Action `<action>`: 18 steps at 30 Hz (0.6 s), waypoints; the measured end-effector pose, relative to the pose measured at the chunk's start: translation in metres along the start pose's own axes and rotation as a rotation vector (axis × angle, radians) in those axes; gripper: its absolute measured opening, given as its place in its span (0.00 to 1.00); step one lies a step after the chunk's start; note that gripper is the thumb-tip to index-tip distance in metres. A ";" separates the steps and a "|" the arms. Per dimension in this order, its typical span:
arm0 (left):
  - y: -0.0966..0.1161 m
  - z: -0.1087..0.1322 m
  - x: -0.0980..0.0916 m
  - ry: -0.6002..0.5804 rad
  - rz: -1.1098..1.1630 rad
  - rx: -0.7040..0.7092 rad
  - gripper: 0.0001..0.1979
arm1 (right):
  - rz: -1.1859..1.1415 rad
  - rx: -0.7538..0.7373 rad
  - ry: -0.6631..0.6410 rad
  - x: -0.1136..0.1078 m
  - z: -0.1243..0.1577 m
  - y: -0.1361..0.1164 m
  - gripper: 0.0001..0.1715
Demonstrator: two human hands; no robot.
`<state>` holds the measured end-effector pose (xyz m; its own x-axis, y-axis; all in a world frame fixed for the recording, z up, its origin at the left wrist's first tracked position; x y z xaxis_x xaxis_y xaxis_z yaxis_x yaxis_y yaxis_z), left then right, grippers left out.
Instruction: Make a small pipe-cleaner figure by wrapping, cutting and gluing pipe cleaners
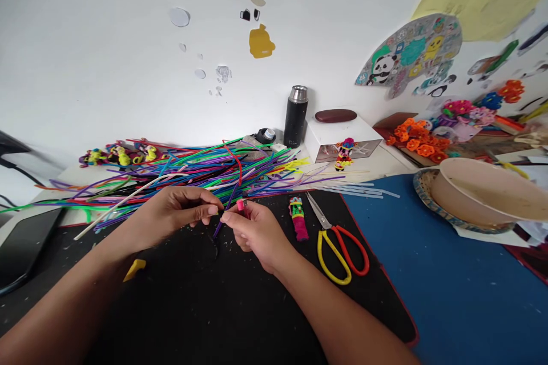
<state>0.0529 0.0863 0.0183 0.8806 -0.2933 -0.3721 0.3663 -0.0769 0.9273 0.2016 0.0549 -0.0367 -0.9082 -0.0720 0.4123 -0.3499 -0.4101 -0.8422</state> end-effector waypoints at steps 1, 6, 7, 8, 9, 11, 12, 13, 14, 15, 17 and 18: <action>0.000 0.000 -0.001 0.001 -0.001 0.002 0.15 | 0.004 0.003 -0.003 0.000 0.000 0.000 0.23; 0.003 0.001 -0.002 -0.015 -0.005 0.004 0.15 | 0.018 0.014 -0.010 0.001 0.001 0.001 0.22; 0.003 0.002 -0.002 -0.017 -0.002 0.000 0.15 | 0.020 0.015 -0.009 0.001 0.000 0.001 0.22; 0.004 0.002 -0.002 -0.021 0.000 -0.004 0.16 | 0.023 0.017 -0.008 0.001 0.000 0.002 0.22; 0.004 0.002 -0.002 -0.028 0.001 -0.009 0.16 | 0.026 0.019 -0.006 0.000 0.000 0.003 0.22; 0.003 0.003 -0.002 -0.046 -0.005 -0.021 0.15 | 0.029 0.024 -0.004 -0.001 -0.001 0.004 0.22; 0.002 0.003 -0.001 -0.054 -0.012 -0.028 0.15 | 0.032 0.025 -0.004 -0.001 -0.001 0.005 0.22; 0.001 0.003 -0.001 -0.060 -0.022 -0.034 0.14 | 0.033 0.024 -0.004 -0.001 -0.001 0.005 0.22; 0.000 0.003 -0.001 -0.062 -0.033 -0.040 0.14 | 0.034 0.021 -0.003 -0.001 -0.001 0.005 0.22; -0.001 0.003 -0.001 -0.064 -0.042 -0.044 0.14 | 0.034 0.018 -0.003 -0.001 -0.001 0.004 0.22; -0.002 0.003 -0.001 -0.069 -0.059 -0.048 0.14 | 0.037 0.013 -0.003 0.000 -0.001 0.003 0.22; -0.002 0.003 -0.001 -0.073 -0.069 -0.046 0.14 | 0.039 0.012 -0.004 0.000 -0.001 0.003 0.22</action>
Point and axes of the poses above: each hand's wrist, its own z-axis away from the middle knuckle, its own x-axis out of the palm, y = z × x, the point moved 7 cm from there along -z, towards the middle knuckle, and after that the axes turned 12 degrees about y, right-handed, at the moved point
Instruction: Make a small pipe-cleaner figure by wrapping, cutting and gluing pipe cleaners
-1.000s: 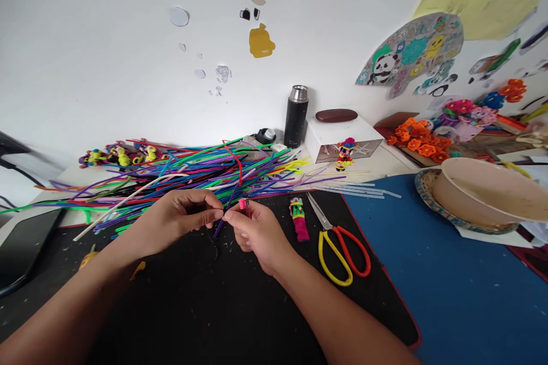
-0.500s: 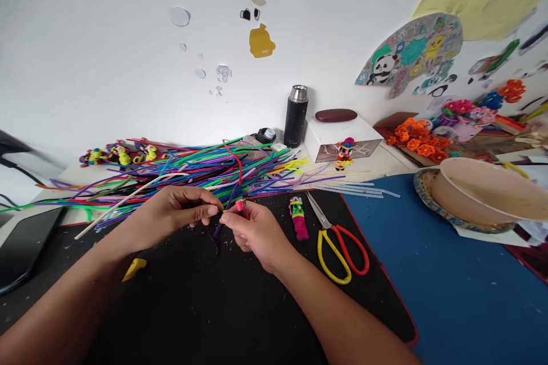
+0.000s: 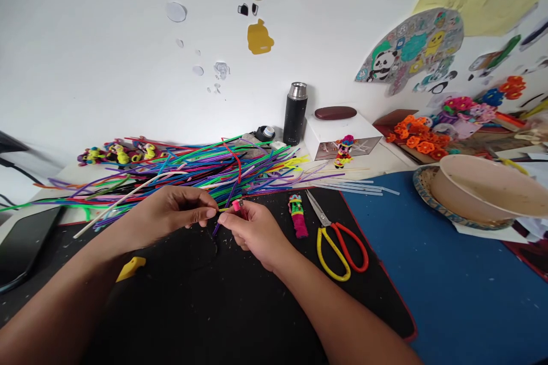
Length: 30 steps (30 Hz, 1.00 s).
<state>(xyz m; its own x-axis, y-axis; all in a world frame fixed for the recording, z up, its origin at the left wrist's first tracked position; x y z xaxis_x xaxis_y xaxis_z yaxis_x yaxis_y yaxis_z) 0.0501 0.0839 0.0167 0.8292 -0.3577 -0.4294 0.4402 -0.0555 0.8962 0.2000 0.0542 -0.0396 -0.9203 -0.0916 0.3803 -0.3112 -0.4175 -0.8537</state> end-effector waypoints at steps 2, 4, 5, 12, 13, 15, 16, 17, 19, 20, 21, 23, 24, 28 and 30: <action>0.001 0.001 0.000 -0.013 -0.016 0.007 0.15 | 0.011 -0.001 -0.001 0.001 0.000 0.000 0.22; 0.003 0.001 0.001 -0.026 -0.030 0.007 0.17 | 0.025 -0.005 0.000 0.001 0.000 0.000 0.21; 0.004 0.002 0.001 -0.030 -0.038 0.001 0.17 | 0.034 -0.010 0.002 0.001 0.000 0.000 0.21; -0.002 0.004 0.003 -0.018 -0.101 -0.064 0.17 | 0.131 -0.052 0.015 -0.002 -0.001 0.003 0.17; -0.003 0.004 0.004 -0.014 -0.113 -0.072 0.17 | 0.137 -0.055 0.017 -0.002 -0.001 0.003 0.16; -0.004 0.004 0.004 -0.007 -0.135 -0.084 0.17 | 0.138 -0.054 0.016 -0.001 -0.001 0.003 0.16; -0.003 0.004 0.005 -0.006 -0.139 -0.086 0.17 | 0.133 -0.052 0.017 -0.001 -0.001 0.002 0.16; -0.003 0.003 0.005 -0.005 -0.138 -0.086 0.16 | 0.125 -0.048 0.016 0.000 -0.001 0.001 0.17; -0.002 0.002 0.005 -0.008 -0.111 -0.081 0.15 | 0.105 -0.041 0.014 0.001 0.000 0.000 0.17; -0.001 0.002 0.005 -0.009 -0.091 -0.080 0.15 | 0.098 -0.038 0.017 0.001 0.000 -0.001 0.18; -0.001 0.001 0.004 -0.004 -0.073 -0.082 0.15 | 0.092 -0.034 0.022 0.000 0.001 -0.001 0.18; -0.002 0.000 0.000 0.021 -0.048 -0.091 0.14 | 0.077 -0.027 0.035 -0.002 0.000 -0.001 0.19; -0.002 0.000 -0.003 0.042 -0.041 -0.094 0.14 | 0.070 -0.025 0.044 -0.003 -0.001 -0.001 0.19; 0.002 0.000 -0.014 0.135 -0.023 -0.085 0.16 | 0.049 -0.044 0.069 -0.007 -0.005 0.000 0.20; 0.005 0.001 -0.018 0.169 -0.017 -0.077 0.16 | 0.040 -0.058 0.077 -0.009 -0.006 0.000 0.21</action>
Point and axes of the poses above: each hand's wrist, its own z-axis away from the middle knuckle, its own x-axis out of the palm, y = z × x, the point moved 7 cm from there along -z, towards the middle knuckle, and after that the axes turned 12 degrees about y, right-handed, at the moved point
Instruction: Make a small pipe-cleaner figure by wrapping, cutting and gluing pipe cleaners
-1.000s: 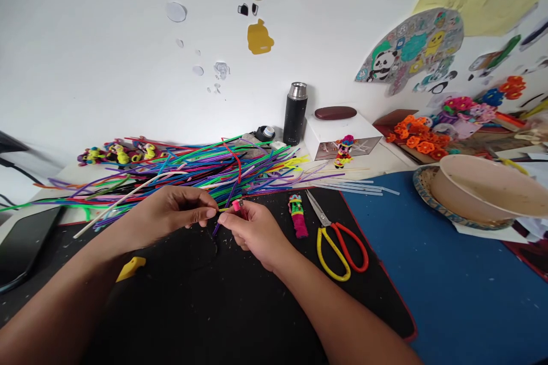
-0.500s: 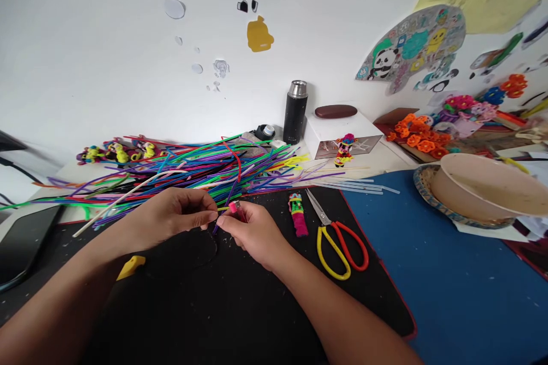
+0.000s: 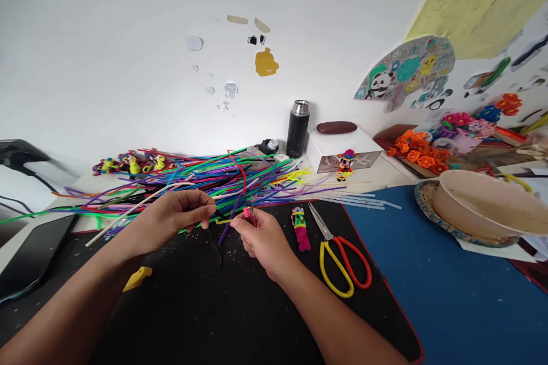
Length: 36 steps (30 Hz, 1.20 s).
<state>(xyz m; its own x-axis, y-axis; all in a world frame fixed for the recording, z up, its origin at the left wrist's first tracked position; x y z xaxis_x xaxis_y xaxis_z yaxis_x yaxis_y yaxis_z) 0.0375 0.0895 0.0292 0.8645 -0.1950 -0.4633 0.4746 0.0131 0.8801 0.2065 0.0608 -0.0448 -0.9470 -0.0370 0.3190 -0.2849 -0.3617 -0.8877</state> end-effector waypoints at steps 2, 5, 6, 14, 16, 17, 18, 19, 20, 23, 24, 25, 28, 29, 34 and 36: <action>0.004 0.001 -0.002 0.020 0.002 0.008 0.17 | -0.017 -0.010 0.003 -0.001 0.000 -0.002 0.24; 0.008 0.001 0.000 0.027 -0.018 0.019 0.18 | -0.039 -0.014 0.001 -0.001 0.000 -0.004 0.29; 0.008 0.002 0.001 0.028 -0.028 0.019 0.18 | -0.043 -0.014 0.001 -0.001 0.000 -0.005 0.31; 0.000 0.003 0.012 -0.005 -0.095 0.020 0.19 | -0.042 -0.018 -0.055 0.007 0.004 -0.003 0.33; -0.001 0.004 0.015 -0.027 -0.103 0.027 0.20 | -0.025 -0.017 -0.063 0.008 0.005 -0.002 0.32; -0.001 0.004 0.016 -0.038 -0.104 0.031 0.20 | -0.016 -0.015 -0.062 0.008 0.005 -0.001 0.31; -0.001 0.004 0.016 -0.048 -0.103 0.034 0.19 | -0.006 -0.013 -0.059 0.007 0.005 -0.001 0.31; 0.000 0.005 0.017 -0.057 -0.103 0.035 0.19 | 0.001 -0.014 -0.055 0.007 0.005 0.000 0.30; 0.000 0.005 0.018 -0.067 -0.105 0.033 0.18 | 0.008 -0.016 -0.051 0.007 0.005 0.000 0.29; 0.000 0.007 0.019 -0.091 -0.101 0.025 0.18 | 0.018 -0.020 -0.045 0.006 0.005 0.000 0.27; 0.000 0.007 0.019 -0.093 -0.098 0.023 0.19 | 0.018 -0.019 -0.043 0.006 0.005 0.000 0.27; 0.000 0.007 0.019 -0.092 -0.095 0.022 0.19 | 0.018 -0.016 -0.042 0.006 0.005 0.000 0.26; 0.000 0.007 0.016 -0.077 -0.089 0.026 0.19 | 0.013 -0.011 -0.034 0.006 0.005 -0.001 0.25; 0.000 0.006 0.014 -0.067 -0.087 0.028 0.19 | 0.013 -0.009 -0.031 0.006 0.005 -0.001 0.25; 0.003 0.005 0.005 -0.001 -0.069 0.006 0.18 | 0.010 -0.003 -0.005 0.002 0.003 -0.001 0.25; 0.003 0.004 0.001 0.022 -0.048 -0.007 0.19 | 0.037 -0.018 -0.011 0.001 0.002 -0.001 0.25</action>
Point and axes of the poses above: each hand's wrist, its own z-axis away from the middle knuckle, its own x-axis out of the palm, y = z × x, the point moved 7 cm from there along -z, towards the middle knuckle, and after that the axes turned 12 degrees about y, right-handed, at the moved point
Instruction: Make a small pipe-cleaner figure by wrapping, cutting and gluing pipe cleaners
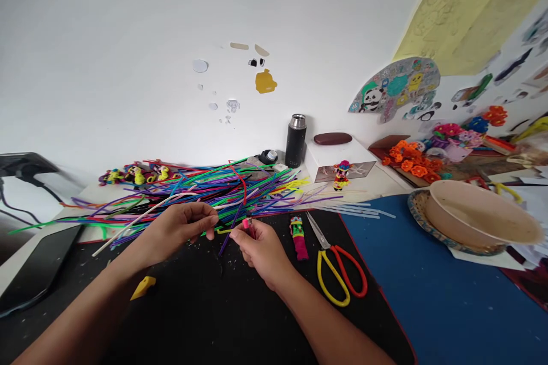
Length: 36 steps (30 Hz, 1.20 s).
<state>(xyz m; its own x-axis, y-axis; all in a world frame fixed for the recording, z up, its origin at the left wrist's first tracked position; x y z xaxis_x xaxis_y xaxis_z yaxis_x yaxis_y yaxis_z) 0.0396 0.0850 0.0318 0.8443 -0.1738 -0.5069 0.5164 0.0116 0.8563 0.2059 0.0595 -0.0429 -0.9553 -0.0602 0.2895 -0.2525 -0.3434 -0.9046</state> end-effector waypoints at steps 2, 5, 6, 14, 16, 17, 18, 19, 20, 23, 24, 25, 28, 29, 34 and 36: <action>0.000 -0.001 -0.004 0.029 0.032 -0.013 0.20 | 0.081 -0.069 -0.012 0.000 0.001 -0.003 0.23; 0.001 -0.003 -0.011 0.082 0.076 -0.017 0.22 | 0.276 -0.253 -0.039 0.006 0.008 -0.009 0.16; 0.001 -0.004 -0.014 0.096 0.083 -0.011 0.22 | 0.352 -0.301 -0.055 0.009 0.011 -0.009 0.13; -0.001 -0.005 -0.020 0.116 0.100 0.003 0.24 | 0.970 -0.632 -0.211 0.033 0.031 -0.001 0.05; -0.002 -0.005 -0.020 0.117 0.098 -0.001 0.25 | 1.046 -0.675 -0.222 0.035 0.031 0.001 0.07; -0.001 -0.005 -0.020 0.120 0.099 -0.003 0.26 | 1.073 -0.690 -0.223 0.037 0.030 0.003 0.08; -0.001 -0.005 -0.020 0.122 0.101 -0.005 0.28 | 1.092 -0.708 -0.222 0.038 0.030 0.003 0.09; 0.000 -0.005 -0.020 0.122 0.101 -0.009 0.29 | 1.110 -0.728 -0.221 0.039 0.030 0.004 0.11; 0.002 -0.005 -0.020 0.123 0.104 -0.013 0.31 | 1.128 -0.752 -0.239 0.042 0.030 0.005 0.13; 0.007 -0.004 -0.020 0.116 0.087 -0.027 0.33 | 1.212 -0.826 -0.301 0.049 0.032 0.007 0.21; 0.010 -0.003 -0.021 0.118 0.074 -0.027 0.33 | 1.239 -0.853 -0.318 0.051 0.033 0.007 0.25; 0.013 -0.003 -0.021 0.121 0.059 -0.025 0.33 | 1.259 -0.880 -0.334 0.053 0.035 0.006 0.28; 0.020 0.001 -0.023 0.132 0.029 -0.015 0.36 | 1.272 -0.935 -0.317 0.049 0.045 -0.002 0.29; 0.021 0.002 -0.023 0.135 0.025 -0.010 0.36 | 1.263 -0.938 -0.283 0.043 0.049 -0.007 0.26; 0.024 0.005 -0.021 0.120 0.028 0.040 0.35 | 1.204 -0.851 0.048 -0.025 0.073 -0.041 0.13; 0.023 0.006 -0.019 0.112 0.037 0.058 0.35 | 1.241 -0.732 0.192 -0.064 0.081 -0.053 0.12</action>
<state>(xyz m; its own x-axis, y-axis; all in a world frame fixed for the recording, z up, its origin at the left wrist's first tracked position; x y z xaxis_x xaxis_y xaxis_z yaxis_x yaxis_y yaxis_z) 0.0341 0.0823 0.0621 0.8750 -0.0634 -0.4800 0.4783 -0.0412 0.8772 0.2933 0.0053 0.0122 -0.6037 0.1875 -0.7748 0.7710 0.3846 -0.5076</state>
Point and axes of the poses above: each hand's wrist, its own z-axis away from the middle knuckle, its own x-axis out of the palm, y = z × x, the point moved 7 cm from there along -z, towards the middle knuckle, and after that the axes turned 12 degrees about y, right-handed, at the moved point
